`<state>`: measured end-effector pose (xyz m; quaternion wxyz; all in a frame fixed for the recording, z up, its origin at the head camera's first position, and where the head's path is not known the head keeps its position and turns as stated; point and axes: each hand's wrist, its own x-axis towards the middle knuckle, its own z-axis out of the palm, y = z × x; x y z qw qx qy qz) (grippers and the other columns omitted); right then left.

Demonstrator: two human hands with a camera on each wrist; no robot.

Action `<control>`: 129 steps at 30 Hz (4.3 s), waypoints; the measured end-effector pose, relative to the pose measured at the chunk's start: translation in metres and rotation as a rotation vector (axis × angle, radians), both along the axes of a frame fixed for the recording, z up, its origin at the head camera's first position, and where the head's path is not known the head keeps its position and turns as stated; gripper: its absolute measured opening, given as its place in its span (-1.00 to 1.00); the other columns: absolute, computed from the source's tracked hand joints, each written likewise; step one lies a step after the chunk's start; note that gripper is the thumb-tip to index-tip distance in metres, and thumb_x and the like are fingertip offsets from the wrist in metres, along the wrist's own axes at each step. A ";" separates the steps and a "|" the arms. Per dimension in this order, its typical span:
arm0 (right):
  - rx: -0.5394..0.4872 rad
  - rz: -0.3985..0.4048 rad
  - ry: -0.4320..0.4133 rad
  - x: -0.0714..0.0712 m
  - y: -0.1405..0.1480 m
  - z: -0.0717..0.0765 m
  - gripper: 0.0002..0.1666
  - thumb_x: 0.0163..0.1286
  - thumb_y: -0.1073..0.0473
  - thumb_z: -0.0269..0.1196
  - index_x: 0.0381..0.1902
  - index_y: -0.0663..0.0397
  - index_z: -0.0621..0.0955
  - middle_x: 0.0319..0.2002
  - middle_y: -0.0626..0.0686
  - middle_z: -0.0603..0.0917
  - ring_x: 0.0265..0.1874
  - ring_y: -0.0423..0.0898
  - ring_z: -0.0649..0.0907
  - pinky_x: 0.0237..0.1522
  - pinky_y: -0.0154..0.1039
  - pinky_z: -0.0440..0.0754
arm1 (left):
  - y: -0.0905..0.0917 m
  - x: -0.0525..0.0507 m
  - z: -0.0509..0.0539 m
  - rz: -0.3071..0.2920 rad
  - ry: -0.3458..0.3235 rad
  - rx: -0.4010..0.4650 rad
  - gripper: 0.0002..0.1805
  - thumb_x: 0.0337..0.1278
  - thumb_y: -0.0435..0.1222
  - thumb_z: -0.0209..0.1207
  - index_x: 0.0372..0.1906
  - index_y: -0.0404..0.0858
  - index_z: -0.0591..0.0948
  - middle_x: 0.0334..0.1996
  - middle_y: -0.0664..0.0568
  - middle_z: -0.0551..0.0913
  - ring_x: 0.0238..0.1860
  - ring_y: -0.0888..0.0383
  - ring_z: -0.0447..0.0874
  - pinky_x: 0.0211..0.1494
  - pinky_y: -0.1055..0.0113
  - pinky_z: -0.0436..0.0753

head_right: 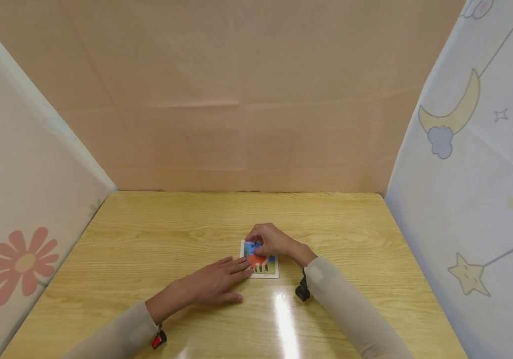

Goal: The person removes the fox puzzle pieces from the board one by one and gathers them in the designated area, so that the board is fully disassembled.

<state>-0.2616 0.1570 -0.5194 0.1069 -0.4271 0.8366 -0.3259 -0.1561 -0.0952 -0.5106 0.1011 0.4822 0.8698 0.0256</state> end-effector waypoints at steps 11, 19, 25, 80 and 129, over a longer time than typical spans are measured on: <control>-0.019 -0.055 -0.028 0.003 0.002 0.004 -0.62 0.30 0.32 0.50 0.08 0.18 0.78 -0.01 0.04 0.77 -0.02 -0.05 0.73 0.08 -0.17 0.74 | 0.000 0.002 0.000 -0.014 0.034 0.001 -0.21 0.63 0.18 -0.03 0.67 -0.21 0.26 0.67 -0.08 0.18 0.68 -0.02 0.10 0.67 -0.03 0.24; -0.024 -0.073 -0.061 0.005 0.009 0.009 -0.63 0.32 0.33 0.48 0.09 0.18 0.77 0.01 0.04 0.76 0.03 0.01 0.74 0.09 -0.11 0.77 | -0.001 0.002 -0.002 -0.018 0.032 0.013 -0.20 0.62 0.18 -0.03 0.66 -0.22 0.26 0.67 -0.10 0.19 0.68 -0.04 0.12 0.66 -0.04 0.27; -0.022 -0.077 -0.003 0.005 0.018 0.010 -0.64 0.28 0.34 0.49 0.05 0.15 0.78 -0.03 0.01 0.77 -0.06 -0.04 0.74 0.00 -0.11 0.79 | 0.000 0.002 -0.002 -0.008 0.023 -0.005 -0.20 0.63 0.19 -0.05 0.68 -0.20 0.24 0.68 -0.09 0.16 0.69 -0.02 0.09 0.67 -0.01 0.23; 0.021 -0.208 0.123 0.019 0.127 0.003 -0.65 0.18 0.48 0.43 -0.06 0.18 0.81 -0.12 -0.01 0.78 -0.22 -0.08 0.69 -0.21 -0.22 0.70 | 0.000 0.001 -0.003 0.007 0.035 -0.023 -0.28 0.66 0.11 -0.03 0.69 -0.13 0.23 0.69 -0.02 0.16 0.69 0.07 0.07 0.70 0.08 0.19; 0.019 -0.151 0.024 0.010 0.106 0.009 -0.71 0.34 0.41 0.40 0.02 0.23 0.77 -0.02 0.09 0.76 -0.09 0.02 0.74 -0.07 -0.12 0.78 | -0.001 0.001 -0.004 0.026 0.020 0.030 -0.25 0.64 0.08 0.03 0.70 -0.15 0.20 0.69 -0.07 0.13 0.67 -0.01 0.13 0.68 0.06 0.22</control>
